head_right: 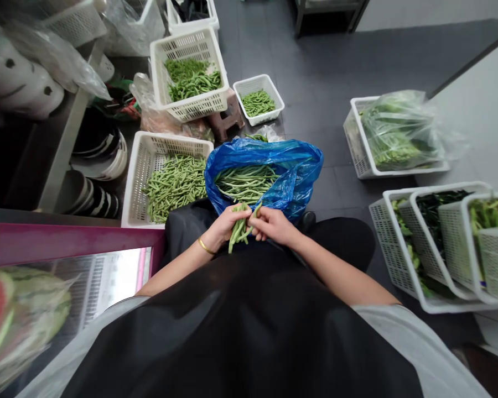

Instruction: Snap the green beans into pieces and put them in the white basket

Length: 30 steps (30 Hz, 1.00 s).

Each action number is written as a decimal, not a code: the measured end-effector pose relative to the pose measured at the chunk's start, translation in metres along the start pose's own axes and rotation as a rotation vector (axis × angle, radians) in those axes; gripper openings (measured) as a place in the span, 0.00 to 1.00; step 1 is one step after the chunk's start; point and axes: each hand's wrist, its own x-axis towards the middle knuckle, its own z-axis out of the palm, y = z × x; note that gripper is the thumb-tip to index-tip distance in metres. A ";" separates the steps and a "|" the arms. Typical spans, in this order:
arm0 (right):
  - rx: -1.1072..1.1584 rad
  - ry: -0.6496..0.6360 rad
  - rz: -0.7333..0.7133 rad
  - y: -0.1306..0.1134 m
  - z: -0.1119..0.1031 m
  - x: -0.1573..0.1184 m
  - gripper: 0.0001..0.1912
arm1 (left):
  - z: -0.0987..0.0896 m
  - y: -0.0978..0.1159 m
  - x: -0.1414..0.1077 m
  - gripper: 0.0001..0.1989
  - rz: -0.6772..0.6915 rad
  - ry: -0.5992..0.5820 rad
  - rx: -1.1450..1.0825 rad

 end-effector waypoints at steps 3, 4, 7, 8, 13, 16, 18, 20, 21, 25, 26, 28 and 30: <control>0.044 0.064 0.085 0.016 -0.016 0.014 0.19 | 0.000 0.006 -0.006 0.21 -0.068 -0.187 0.088; 0.002 0.079 0.077 0.018 -0.022 0.015 0.19 | -0.002 0.008 -0.007 0.21 -0.075 -0.218 0.124; -0.279 0.105 -0.036 0.014 -0.039 0.012 0.20 | -0.007 0.014 -0.008 0.20 -0.092 -0.275 0.216; -0.422 0.089 -0.105 0.010 -0.044 0.009 0.21 | -0.009 0.016 -0.007 0.19 -0.100 -0.287 0.242; -1.005 -0.237 -0.236 -0.004 -0.058 0.001 0.16 | -0.013 0.019 -0.004 0.14 -0.108 -0.367 0.402; -0.953 -0.317 -0.169 -0.001 -0.056 0.008 0.16 | -0.008 0.015 -0.002 0.12 -0.111 -0.399 0.432; -0.791 -0.147 -0.143 0.004 -0.051 0.016 0.16 | -0.002 0.009 -0.001 0.11 -0.112 -0.375 0.390; -0.549 0.128 -0.078 0.008 -0.045 0.024 0.17 | 0.003 0.003 0.001 0.11 -0.107 -0.316 0.308; -0.419 0.234 -0.031 0.010 -0.043 0.027 0.18 | 0.004 0.001 0.002 0.11 -0.106 -0.283 0.265; -0.189 -0.166 0.209 0.009 -0.055 0.035 0.17 | -0.008 -0.001 0.010 0.12 -0.146 -0.132 0.027; -0.226 -0.364 0.262 0.007 -0.062 0.038 0.17 | -0.015 0.000 0.012 0.13 -0.156 -0.074 -0.054; -0.381 -0.506 0.303 0.005 -0.076 0.050 0.17 | -0.026 0.001 0.015 0.14 -0.164 0.035 -0.207; -0.657 -0.249 0.265 0.007 -0.086 0.072 0.17 | -0.032 -0.001 0.015 0.15 -0.149 0.095 -0.308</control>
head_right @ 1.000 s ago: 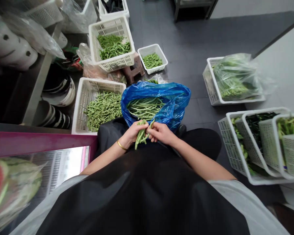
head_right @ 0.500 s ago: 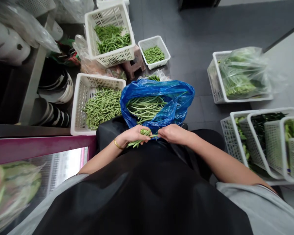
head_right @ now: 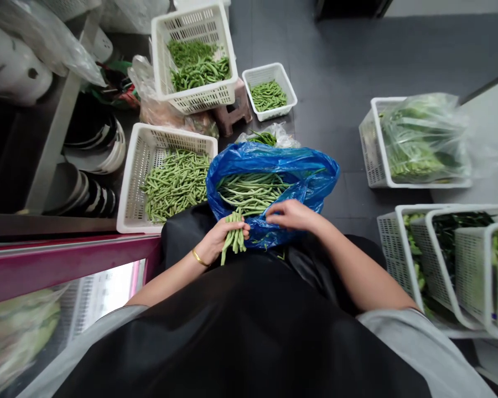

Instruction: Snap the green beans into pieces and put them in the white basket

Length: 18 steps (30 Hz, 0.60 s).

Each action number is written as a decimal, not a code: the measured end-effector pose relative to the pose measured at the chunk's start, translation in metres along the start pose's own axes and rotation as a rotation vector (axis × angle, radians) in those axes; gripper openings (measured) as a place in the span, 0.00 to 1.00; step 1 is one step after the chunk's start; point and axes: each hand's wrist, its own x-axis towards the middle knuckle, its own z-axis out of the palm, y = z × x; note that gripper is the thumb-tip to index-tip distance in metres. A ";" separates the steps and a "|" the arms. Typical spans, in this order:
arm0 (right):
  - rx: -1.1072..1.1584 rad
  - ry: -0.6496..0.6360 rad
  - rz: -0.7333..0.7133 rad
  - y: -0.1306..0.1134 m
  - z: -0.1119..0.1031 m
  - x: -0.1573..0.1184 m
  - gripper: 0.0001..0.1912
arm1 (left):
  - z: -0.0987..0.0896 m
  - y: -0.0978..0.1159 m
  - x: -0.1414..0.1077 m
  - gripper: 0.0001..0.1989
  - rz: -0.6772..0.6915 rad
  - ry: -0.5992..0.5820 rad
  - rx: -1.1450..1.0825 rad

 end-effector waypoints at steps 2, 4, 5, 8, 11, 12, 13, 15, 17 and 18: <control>-0.305 0.333 0.121 0.004 -0.008 0.028 0.16 | -0.002 -0.003 -0.003 0.17 -0.001 -0.018 -0.027; -0.549 0.379 0.201 0.007 -0.011 0.057 0.17 | -0.003 -0.008 -0.009 0.20 -0.032 -0.052 -0.002; -0.615 0.349 0.215 0.008 -0.011 0.068 0.17 | -0.004 -0.010 -0.013 0.21 -0.049 -0.063 0.018; -0.648 0.300 0.185 0.004 -0.014 0.080 0.16 | -0.006 -0.013 -0.020 0.20 -0.052 -0.044 0.073; -0.534 0.428 0.080 -0.007 -0.024 0.061 0.14 | -0.005 -0.012 -0.020 0.19 0.027 -0.006 0.122; -0.435 0.466 0.030 -0.012 -0.027 0.051 0.13 | -0.002 -0.010 -0.019 0.19 0.069 0.000 0.136; -0.293 0.480 -0.013 -0.017 -0.028 0.040 0.11 | 0.002 -0.009 -0.017 0.19 0.115 0.002 0.152; 0.096 0.419 -0.046 -0.027 -0.026 0.022 0.08 | 0.013 -0.005 -0.014 0.20 0.210 0.004 0.174; 0.514 0.293 -0.037 -0.036 -0.015 0.010 0.09 | 0.027 -0.001 -0.012 0.21 0.282 -0.011 0.187; 0.684 0.239 -0.034 -0.039 -0.007 0.006 0.11 | 0.033 -0.001 -0.013 0.22 0.306 -0.029 0.194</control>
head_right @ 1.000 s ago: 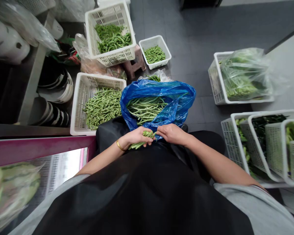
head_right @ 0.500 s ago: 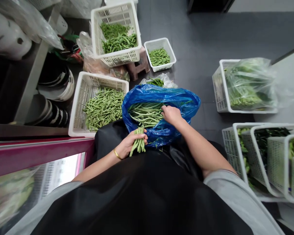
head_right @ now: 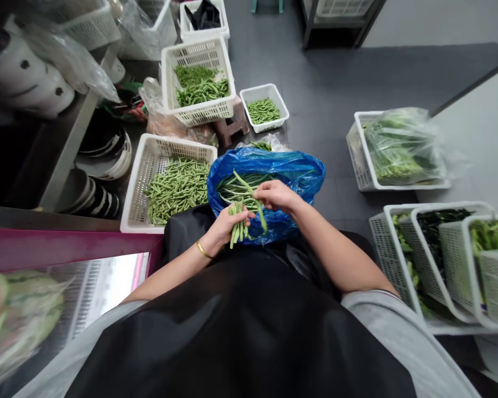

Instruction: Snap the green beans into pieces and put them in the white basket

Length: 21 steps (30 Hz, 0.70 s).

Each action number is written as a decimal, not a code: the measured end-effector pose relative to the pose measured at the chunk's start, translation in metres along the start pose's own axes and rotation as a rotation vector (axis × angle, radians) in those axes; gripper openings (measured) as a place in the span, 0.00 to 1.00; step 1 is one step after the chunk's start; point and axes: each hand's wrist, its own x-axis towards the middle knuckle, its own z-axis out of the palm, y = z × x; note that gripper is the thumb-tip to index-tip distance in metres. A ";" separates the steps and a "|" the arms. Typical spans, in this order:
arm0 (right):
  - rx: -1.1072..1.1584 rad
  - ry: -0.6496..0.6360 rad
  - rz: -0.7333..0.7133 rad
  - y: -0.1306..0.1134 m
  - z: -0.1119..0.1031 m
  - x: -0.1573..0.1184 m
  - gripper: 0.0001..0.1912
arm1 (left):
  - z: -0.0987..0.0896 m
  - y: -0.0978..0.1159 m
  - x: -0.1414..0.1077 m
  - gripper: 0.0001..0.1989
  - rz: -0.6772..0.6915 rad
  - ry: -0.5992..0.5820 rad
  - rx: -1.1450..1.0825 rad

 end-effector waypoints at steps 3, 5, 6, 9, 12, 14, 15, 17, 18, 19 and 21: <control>0.263 -0.034 0.018 0.010 0.021 -0.015 0.15 | 0.013 0.002 -0.004 0.22 0.038 -0.059 0.024; 0.272 0.048 -0.007 0.016 0.029 -0.027 0.16 | 0.016 0.000 -0.008 0.22 0.046 -0.052 0.036; 0.232 0.098 -0.023 0.019 0.031 -0.034 0.16 | 0.017 -0.001 -0.011 0.22 0.052 -0.027 0.036; 0.005 0.078 -0.044 0.025 0.033 -0.061 0.16 | 0.016 -0.002 -0.015 0.20 0.096 0.067 0.016; -0.115 -0.089 -0.032 0.033 0.039 -0.082 0.17 | 0.015 -0.002 -0.017 0.19 0.147 0.094 -0.004; -0.123 -0.092 -0.045 0.041 0.047 -0.089 0.18 | 0.015 -0.003 -0.020 0.18 0.196 0.100 0.034; -0.145 -0.090 -0.041 0.046 0.051 -0.090 0.17 | 0.016 -0.004 -0.022 0.18 0.234 0.103 0.089; -0.248 -0.136 0.036 0.056 0.059 -0.089 0.16 | 0.017 -0.005 -0.027 0.17 0.316 0.084 0.241; -0.320 -0.171 0.106 0.061 0.060 -0.088 0.15 | 0.017 -0.005 -0.030 0.17 0.350 0.064 0.312; -0.396 -0.207 0.170 0.065 0.060 -0.086 0.14 | 0.017 -0.004 -0.032 0.18 0.370 0.035 0.361; -0.539 -0.243 0.205 0.070 0.053 -0.085 0.13 | 0.015 0.000 -0.036 0.18 0.346 -0.055 0.383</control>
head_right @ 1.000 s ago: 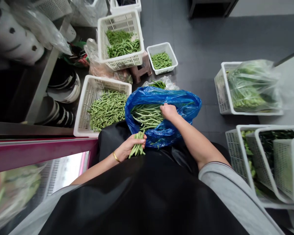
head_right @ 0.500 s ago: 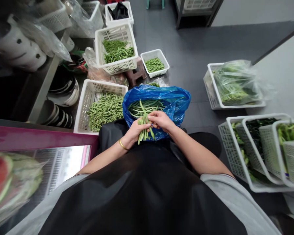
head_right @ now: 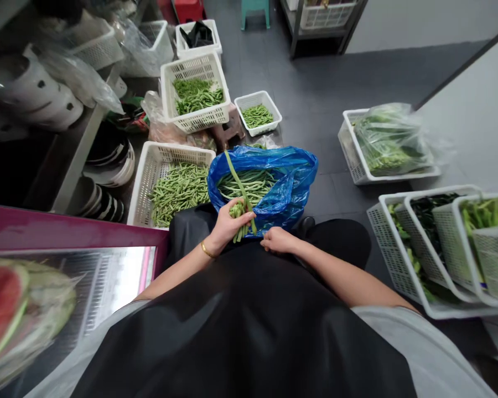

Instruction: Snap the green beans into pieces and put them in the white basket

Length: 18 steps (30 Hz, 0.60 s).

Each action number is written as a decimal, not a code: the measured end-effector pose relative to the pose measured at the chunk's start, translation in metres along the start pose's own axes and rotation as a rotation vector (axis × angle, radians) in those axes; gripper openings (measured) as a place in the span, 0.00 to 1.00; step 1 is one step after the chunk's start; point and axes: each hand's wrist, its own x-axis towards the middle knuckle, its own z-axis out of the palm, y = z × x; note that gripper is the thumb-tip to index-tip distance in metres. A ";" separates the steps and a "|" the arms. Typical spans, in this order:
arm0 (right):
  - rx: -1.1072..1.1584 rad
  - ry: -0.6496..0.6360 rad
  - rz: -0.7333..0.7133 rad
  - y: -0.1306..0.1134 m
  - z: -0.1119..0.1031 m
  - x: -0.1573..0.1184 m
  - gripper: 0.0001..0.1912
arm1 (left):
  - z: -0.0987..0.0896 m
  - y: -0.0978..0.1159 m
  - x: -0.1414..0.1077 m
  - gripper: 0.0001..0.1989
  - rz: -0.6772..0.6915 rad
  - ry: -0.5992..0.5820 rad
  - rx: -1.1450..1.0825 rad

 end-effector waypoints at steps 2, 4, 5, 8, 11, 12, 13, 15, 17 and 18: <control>-0.049 0.057 -0.103 0.004 -0.014 -0.002 0.09 | -0.004 0.003 -0.001 0.21 -0.062 -0.134 -0.044; 0.095 0.147 -0.241 0.003 -0.032 -0.007 0.11 | -0.008 0.005 -0.001 0.24 -0.148 -0.289 -0.073; 0.228 0.169 -0.286 0.000 -0.041 -0.009 0.16 | -0.009 0.006 -0.001 0.25 -0.187 -0.352 -0.082; 0.581 0.114 -0.394 -0.013 -0.054 -0.012 0.22 | -0.009 0.006 0.000 0.23 -0.273 -0.475 -0.121; 0.674 0.166 -0.542 -0.024 -0.046 -0.010 0.19 | -0.008 0.004 -0.001 0.21 -0.322 -0.502 -0.197; 0.631 0.248 -0.579 -0.025 -0.041 -0.008 0.18 | -0.008 0.002 -0.001 0.20 -0.343 -0.493 -0.227; 0.542 0.362 -0.603 -0.026 -0.036 -0.006 0.16 | -0.007 0.000 -0.001 0.20 -0.365 -0.468 -0.264; 0.244 0.620 -0.609 -0.025 -0.026 0.001 0.12 | -0.004 -0.007 0.000 0.18 -0.405 -0.365 -0.347; -0.087 0.789 -0.550 -0.025 -0.020 0.008 0.09 | 0.001 -0.014 0.001 0.16 -0.424 -0.211 -0.404; -0.207 0.816 -0.499 -0.026 -0.019 0.012 0.09 | 0.003 -0.017 0.002 0.15 -0.426 -0.138 -0.408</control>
